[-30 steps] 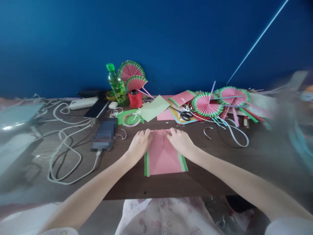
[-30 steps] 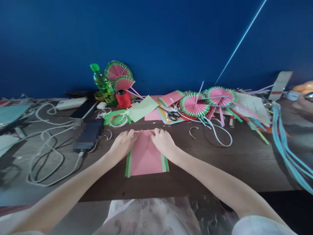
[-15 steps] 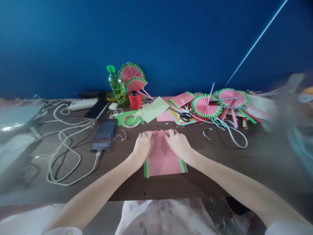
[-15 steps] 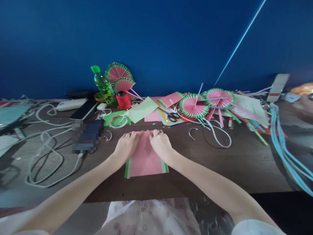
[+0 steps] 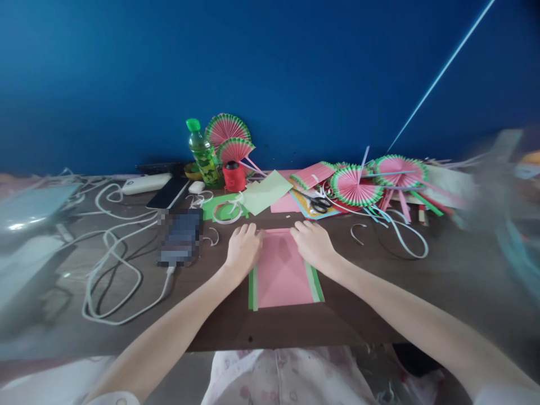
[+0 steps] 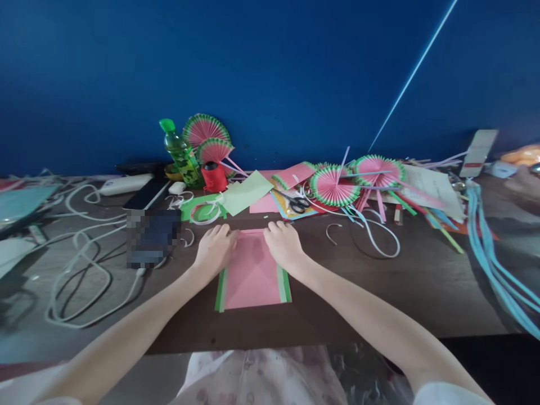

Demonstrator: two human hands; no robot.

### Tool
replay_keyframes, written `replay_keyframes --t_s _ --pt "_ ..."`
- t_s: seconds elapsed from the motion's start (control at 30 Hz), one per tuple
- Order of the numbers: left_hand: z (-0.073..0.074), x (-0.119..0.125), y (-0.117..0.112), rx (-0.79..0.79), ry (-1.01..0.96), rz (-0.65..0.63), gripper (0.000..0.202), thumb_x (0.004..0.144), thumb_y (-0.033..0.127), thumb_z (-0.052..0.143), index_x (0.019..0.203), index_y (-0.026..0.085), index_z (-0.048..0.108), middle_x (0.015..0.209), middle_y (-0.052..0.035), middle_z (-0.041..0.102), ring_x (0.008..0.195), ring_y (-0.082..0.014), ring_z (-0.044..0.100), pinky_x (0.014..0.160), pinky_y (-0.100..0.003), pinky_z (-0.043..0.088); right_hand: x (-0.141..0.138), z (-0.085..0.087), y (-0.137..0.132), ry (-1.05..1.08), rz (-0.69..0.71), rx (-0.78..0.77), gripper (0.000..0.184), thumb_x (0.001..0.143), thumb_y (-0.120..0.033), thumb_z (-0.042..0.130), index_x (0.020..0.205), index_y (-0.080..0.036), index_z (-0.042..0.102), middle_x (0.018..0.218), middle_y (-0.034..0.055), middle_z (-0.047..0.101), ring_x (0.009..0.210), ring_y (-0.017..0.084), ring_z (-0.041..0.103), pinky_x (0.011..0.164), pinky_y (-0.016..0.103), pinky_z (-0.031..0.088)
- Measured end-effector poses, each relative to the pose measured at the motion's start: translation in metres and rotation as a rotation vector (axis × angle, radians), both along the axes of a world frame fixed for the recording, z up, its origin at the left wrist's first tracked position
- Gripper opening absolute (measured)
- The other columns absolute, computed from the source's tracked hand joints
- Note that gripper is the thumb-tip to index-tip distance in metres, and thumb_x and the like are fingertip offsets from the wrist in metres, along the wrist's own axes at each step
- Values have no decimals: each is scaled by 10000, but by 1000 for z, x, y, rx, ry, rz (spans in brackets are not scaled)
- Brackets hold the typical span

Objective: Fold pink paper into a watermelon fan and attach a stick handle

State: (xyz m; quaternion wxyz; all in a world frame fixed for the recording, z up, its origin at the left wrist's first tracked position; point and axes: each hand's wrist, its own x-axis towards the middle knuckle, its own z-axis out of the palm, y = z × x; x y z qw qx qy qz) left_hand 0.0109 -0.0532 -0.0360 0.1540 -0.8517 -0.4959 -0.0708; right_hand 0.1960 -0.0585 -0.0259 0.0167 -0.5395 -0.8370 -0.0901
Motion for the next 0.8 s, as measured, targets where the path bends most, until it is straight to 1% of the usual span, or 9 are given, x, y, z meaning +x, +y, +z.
replay_keyframes --t_s 0.07,0.13,0.23,0.33,0.47,0.6,0.7,0.77,0.8 --pt "-1 -2 7 -12 -56 -38 214 840 129 393 882 152 601 907 -94 557 876 -207 511 743 -320 421 7 1 8 83 6 0 213 812 -70 412 819 -148 611 850 80 596 879 206 542 732 303 397" --pt "-2 -5 13 -46 -109 -61 204 841 111 388 880 156 584 918 -79 558 877 -191 501 749 -297 422 12 1 16 202 -2 -48 185 813 -94 439 801 -163 611 861 56 591 873 176 536 731 273 384" --pt "-1 -8 18 -118 -159 -58 176 849 127 387 861 155 560 859 -58 562 836 -188 497 757 -305 421 18 3 23 408 3 -178 117 781 -119 505 765 -162 612 882 34 570 800 131 535 685 233 379" --pt "1 -12 20 -191 -232 -75 118 829 138 441 881 145 547 882 -58 570 855 -185 501 793 -310 413 21 7 27 534 42 -301 73 726 -101 554 708 -147 608 793 18 549 703 109 515 655 224 376" --pt "5 -15 20 -273 -289 -108 117 785 124 504 880 155 565 870 -46 595 851 -184 497 801 -322 401 25 11 29 619 85 -413 85 661 -66 581 698 -139 601 710 0 543 653 108 510 630 225 382" --pt "11 -16 16 -332 -355 -129 113 778 122 502 831 173 588 839 -29 602 834 -178 494 775 -323 399 30 11 31 709 114 -500 56 664 -102 573 696 -141 598 729 11 577 654 113 537 620 230 404" --pt "17 -17 15 -353 -457 -168 114 767 93 490 779 159 583 803 -27 591 799 -157 502 760 -292 412 34 14 33 770 121 -555 121 691 -114 549 790 -143 613 767 25 623 701 125 577 656 239 430" --pt "21 -18 16 -375 -515 -197 132 765 79 479 784 155 585 804 -29 589 802 -149 515 756 -276 422 36 19 33 757 128 -576 196 704 -102 529 868 -146 627 803 35 655 736 132 597 690 249 438" --pt "23 -19 16 -390 -534 -214 136 769 84 475 796 156 588 810 -30 590 805 -146 524 751 -270 428 37 22 33 730 136 -567 211 710 -96 521 878 -149 637 826 40 667 752 136 602 704 253 438"
